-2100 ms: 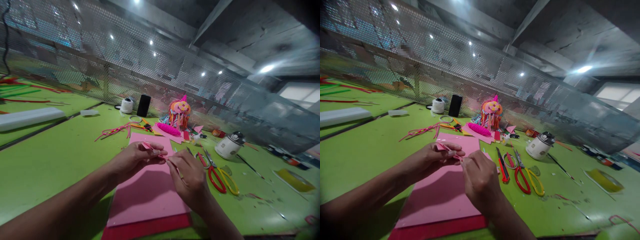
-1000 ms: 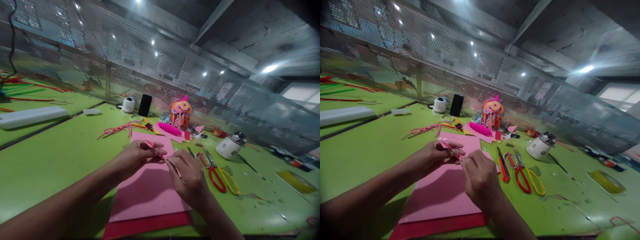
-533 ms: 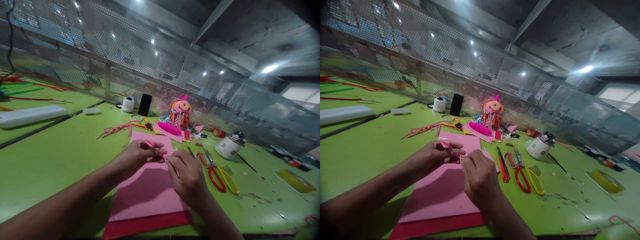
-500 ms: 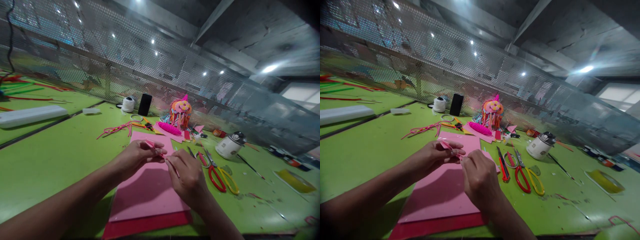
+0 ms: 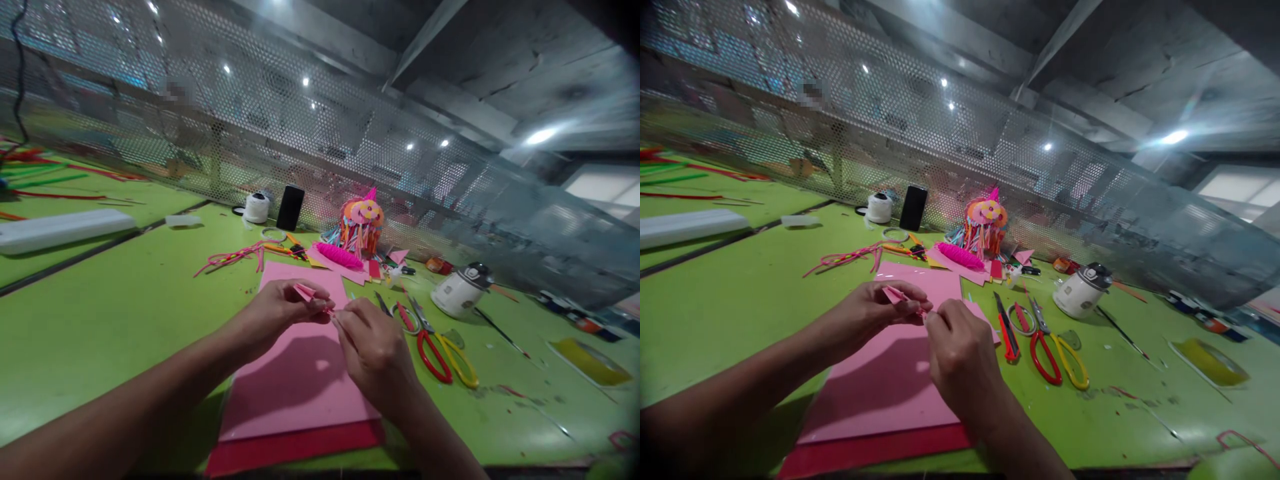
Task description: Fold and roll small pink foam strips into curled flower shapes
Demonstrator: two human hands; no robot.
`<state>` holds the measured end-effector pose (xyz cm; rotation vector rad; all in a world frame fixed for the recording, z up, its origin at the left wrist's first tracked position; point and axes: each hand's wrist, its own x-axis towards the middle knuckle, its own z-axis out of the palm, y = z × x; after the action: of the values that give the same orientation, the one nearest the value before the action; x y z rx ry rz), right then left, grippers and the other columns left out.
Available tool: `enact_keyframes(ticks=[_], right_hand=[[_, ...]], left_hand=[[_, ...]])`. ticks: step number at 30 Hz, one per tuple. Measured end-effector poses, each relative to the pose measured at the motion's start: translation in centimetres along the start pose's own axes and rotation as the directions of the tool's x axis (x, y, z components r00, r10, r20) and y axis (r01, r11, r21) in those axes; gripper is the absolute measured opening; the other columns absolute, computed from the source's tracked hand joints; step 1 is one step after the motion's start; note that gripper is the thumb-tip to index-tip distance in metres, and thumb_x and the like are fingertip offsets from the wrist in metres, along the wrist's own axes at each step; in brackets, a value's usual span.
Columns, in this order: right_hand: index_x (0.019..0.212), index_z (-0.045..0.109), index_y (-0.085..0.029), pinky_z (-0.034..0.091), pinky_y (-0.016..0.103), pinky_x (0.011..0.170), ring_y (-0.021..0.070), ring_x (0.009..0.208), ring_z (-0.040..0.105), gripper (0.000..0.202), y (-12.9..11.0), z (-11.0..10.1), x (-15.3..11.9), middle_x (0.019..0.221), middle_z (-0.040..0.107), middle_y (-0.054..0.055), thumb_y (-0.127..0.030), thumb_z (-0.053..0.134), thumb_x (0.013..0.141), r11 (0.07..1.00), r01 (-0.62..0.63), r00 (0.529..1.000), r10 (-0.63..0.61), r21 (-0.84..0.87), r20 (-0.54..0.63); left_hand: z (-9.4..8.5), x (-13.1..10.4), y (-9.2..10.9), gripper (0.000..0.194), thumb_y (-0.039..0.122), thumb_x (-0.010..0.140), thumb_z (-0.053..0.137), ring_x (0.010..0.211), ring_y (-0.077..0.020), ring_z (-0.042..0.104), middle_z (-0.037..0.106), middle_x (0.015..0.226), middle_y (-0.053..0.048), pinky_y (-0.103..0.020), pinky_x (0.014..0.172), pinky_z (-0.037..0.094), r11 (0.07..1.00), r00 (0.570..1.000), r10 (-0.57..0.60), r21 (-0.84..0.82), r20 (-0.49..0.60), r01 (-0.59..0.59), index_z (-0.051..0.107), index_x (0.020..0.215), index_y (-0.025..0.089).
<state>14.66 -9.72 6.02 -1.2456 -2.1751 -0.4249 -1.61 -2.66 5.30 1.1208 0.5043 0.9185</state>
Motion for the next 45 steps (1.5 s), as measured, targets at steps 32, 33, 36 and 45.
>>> enact_keyframes(ticks=[32, 33, 36, 45], right_hand=[[0.086, 0.062, -0.014, 0.044, 0.026, 0.068, 0.0148, 0.074, 0.056, 0.019, 0.8, 1.5, 0.5, 0.080, 0.059, 0.007, -0.009, 0.044, 0.087, 0.972, -0.096, 0.995, 0.089, 0.212, 0.046], [0.087, 0.063, -0.014, 0.045, 0.026, 0.068, 0.0144, 0.073, 0.056, 0.019, 0.9, 1.5, 0.6, 0.079, 0.060, 0.006, -0.011, 0.045, 0.088, 0.963, -0.115, 0.993, 0.108, 0.242, 0.043], [0.086, 0.066, -0.016, 0.044, 0.025, 0.064, 0.0126, 0.066, 0.057, 0.017, 0.9, 1.3, 0.8, 0.071, 0.062, 0.003, -0.017, 0.049, 0.088, 0.909, -0.193, 0.980, 0.194, 0.370, 0.035], [0.078, 0.065, -0.013, 0.042, 0.020, 0.046, 0.0088, 0.047, 0.054, 0.019, 1.3, 1.1, 1.0, 0.058, 0.059, 0.001, -0.029, 0.056, 0.084, 0.593, -0.426, 0.888, 0.420, 0.684, 0.188]], left_hand=[[0.0, 0.5, -0.6, 0.018, 0.021, 0.064, 0.075, 0.062, -0.0168, 0.064, 0.067, 0.065, -0.006, -0.036, 0.073, 0.052, 0.999, 0.992, -0.053, -0.020, -0.113, 0.051, 0.062, 0.064, 0.009], [-0.2, 0.6, -0.6, 0.019, 0.021, 0.065, 0.075, 0.063, -0.0172, 0.065, 0.067, 0.065, -0.007, -0.035, 0.072, 0.052, 0.997, 0.992, -0.070, -0.023, -0.108, 0.068, 0.061, 0.065, 0.009], [-0.6, 0.5, -0.4, 0.020, 0.026, 0.069, 0.073, 0.067, -0.0201, 0.067, 0.069, 0.072, -0.011, -0.032, 0.064, 0.053, 0.993, 0.990, -0.122, -0.010, -0.067, 0.121, 0.062, 0.071, 0.009], [-0.9, 0.1, 0.8, 0.027, 0.028, 0.067, 0.075, 0.071, -0.0217, 0.068, 0.070, 0.076, -0.012, -0.030, 0.063, 0.053, 0.989, 0.993, -0.085, 0.130, 0.080, 0.074, 0.067, 0.084, 0.008]])
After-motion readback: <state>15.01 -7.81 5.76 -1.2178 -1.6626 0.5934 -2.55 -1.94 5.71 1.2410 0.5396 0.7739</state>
